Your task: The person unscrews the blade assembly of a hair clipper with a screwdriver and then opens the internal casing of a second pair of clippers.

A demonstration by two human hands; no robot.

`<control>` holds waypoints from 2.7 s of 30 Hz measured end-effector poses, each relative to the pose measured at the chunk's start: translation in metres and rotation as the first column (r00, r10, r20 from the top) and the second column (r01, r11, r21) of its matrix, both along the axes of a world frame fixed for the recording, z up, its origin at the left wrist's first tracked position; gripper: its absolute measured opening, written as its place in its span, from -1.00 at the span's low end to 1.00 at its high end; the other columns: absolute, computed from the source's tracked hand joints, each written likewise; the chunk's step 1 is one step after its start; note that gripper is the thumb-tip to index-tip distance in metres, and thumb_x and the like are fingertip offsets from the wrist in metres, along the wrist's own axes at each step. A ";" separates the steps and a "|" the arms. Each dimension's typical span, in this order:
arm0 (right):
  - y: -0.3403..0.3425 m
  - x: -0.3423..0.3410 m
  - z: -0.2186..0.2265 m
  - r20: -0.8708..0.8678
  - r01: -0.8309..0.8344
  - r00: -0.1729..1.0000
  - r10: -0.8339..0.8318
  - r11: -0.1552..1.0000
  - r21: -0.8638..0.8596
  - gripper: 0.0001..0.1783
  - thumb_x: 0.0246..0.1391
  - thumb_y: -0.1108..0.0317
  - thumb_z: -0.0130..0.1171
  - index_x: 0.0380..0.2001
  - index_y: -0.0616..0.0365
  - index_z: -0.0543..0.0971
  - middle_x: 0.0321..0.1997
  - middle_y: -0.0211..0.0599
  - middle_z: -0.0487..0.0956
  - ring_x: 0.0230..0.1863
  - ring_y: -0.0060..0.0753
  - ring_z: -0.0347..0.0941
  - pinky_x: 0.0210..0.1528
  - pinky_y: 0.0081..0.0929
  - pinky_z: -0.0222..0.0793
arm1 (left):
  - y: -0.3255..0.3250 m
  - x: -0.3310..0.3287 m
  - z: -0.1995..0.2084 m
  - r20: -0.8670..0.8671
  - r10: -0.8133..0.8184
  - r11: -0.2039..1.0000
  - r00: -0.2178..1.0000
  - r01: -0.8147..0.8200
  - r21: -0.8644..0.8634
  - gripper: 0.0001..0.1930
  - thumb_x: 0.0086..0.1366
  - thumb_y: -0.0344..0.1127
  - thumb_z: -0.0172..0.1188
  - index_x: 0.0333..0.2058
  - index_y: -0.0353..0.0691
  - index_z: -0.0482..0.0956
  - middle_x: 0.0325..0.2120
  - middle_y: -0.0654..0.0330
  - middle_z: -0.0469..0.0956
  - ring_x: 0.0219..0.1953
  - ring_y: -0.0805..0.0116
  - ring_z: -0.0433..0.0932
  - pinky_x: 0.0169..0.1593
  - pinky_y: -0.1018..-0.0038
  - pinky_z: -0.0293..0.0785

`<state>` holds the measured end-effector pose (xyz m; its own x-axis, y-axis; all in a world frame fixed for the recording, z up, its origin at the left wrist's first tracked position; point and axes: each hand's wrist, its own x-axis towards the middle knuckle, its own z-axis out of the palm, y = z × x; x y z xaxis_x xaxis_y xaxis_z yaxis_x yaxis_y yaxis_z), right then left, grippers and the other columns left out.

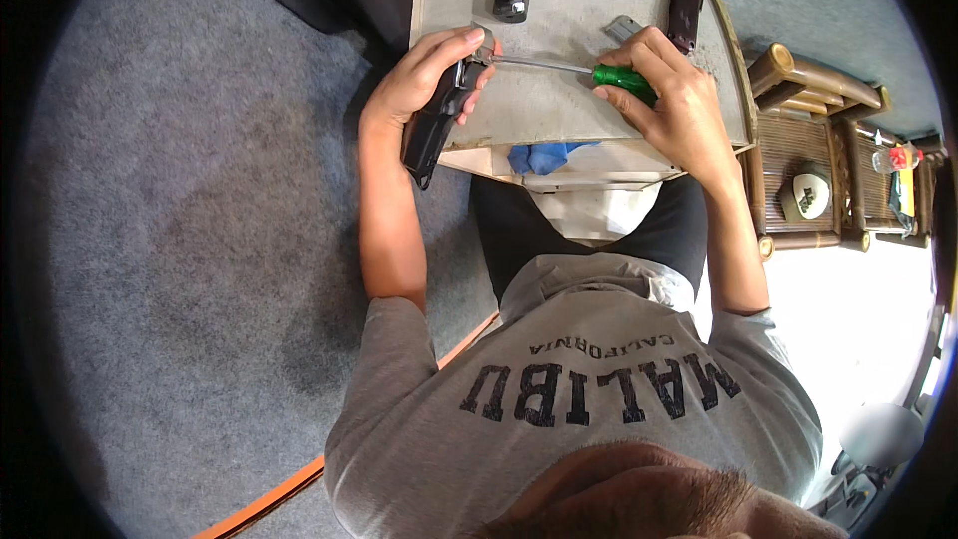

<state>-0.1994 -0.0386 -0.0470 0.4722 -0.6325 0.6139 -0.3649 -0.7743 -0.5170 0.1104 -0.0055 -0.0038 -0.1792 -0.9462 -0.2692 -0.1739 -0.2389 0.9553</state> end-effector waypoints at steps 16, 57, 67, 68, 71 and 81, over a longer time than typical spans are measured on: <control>0.000 -0.005 0.012 0.143 -0.122 0.987 0.067 0.900 0.418 -0.75 0.08 0.45 0.50 -0.17 0.23 0.70 -0.19 -0.19 0.75 -0.17 -0.40 0.71 -0.11 -0.40 0.60 | 0.000 0.000 -0.010 -0.132 -0.044 0.999 0.990 0.042 -0.020 -0.52 0.53 0.11 0.05 -0.05 -0.25 0.61 -0.50 0.28 0.52 -0.60 0.57 0.49 -0.57 0.58 0.44; -0.002 -0.005 0.006 0.071 -0.040 0.997 0.016 0.935 0.354 -0.67 0.17 0.21 0.46 -0.07 0.11 0.68 -0.54 -0.42 0.44 -0.48 -0.49 0.41 -0.35 -0.44 0.37 | 0.003 -0.001 -0.011 -0.139 0.022 0.999 0.990 -0.029 -0.045 -0.52 0.56 0.08 0.02 -0.05 -0.30 0.60 -0.50 0.28 0.51 -0.63 0.58 0.48 -0.58 0.60 0.42; -0.006 -0.004 0.000 0.156 -0.117 0.985 0.068 0.937 0.330 -0.66 0.22 0.19 0.43 -0.04 0.12 0.68 -0.60 -0.40 0.42 -0.57 -0.47 0.39 -0.36 -0.40 0.42 | 0.003 0.000 -0.010 -0.147 0.017 1.000 0.989 -0.020 -0.021 -0.52 0.54 0.09 0.05 -0.03 -0.28 0.60 -0.48 0.28 0.52 -0.60 0.58 0.48 -0.55 0.60 0.42; -0.007 -0.004 0.000 0.154 -0.117 0.986 0.069 0.936 0.331 -0.66 0.22 0.19 0.43 -0.04 0.12 0.68 -0.60 -0.40 0.42 -0.57 -0.47 0.39 -0.36 -0.40 0.42 | 0.003 0.000 -0.011 -0.148 0.018 1.000 0.989 -0.021 -0.020 -0.52 0.54 0.09 0.05 -0.03 -0.28 0.60 -0.48 0.28 0.52 -0.60 0.58 0.48 -0.55 0.60 0.42; -0.008 -0.004 -0.002 0.089 -0.123 0.990 0.107 0.971 0.203 -0.66 0.20 0.22 0.44 -0.03 0.13 0.68 -0.53 -0.34 0.55 -0.52 -0.42 0.45 -0.34 -0.35 0.46 | 0.003 0.000 -0.011 -0.154 0.013 0.999 0.988 -0.020 -0.040 -0.52 0.54 0.09 0.06 -0.03 -0.27 0.60 -0.48 0.28 0.51 -0.60 0.58 0.49 -0.55 0.60 0.42; -0.007 -0.005 -0.007 0.071 -0.134 0.991 0.116 0.920 0.368 -0.70 0.22 0.26 0.41 -0.05 0.17 0.70 -0.31 -0.16 0.73 -0.35 -0.25 0.68 -0.26 -0.29 0.52 | 0.002 0.000 -0.012 -0.135 0.013 0.999 0.991 -0.018 -0.032 -0.52 0.54 0.09 0.06 -0.02 -0.27 0.59 -0.49 0.29 0.51 -0.60 0.58 0.49 -0.56 0.60 0.42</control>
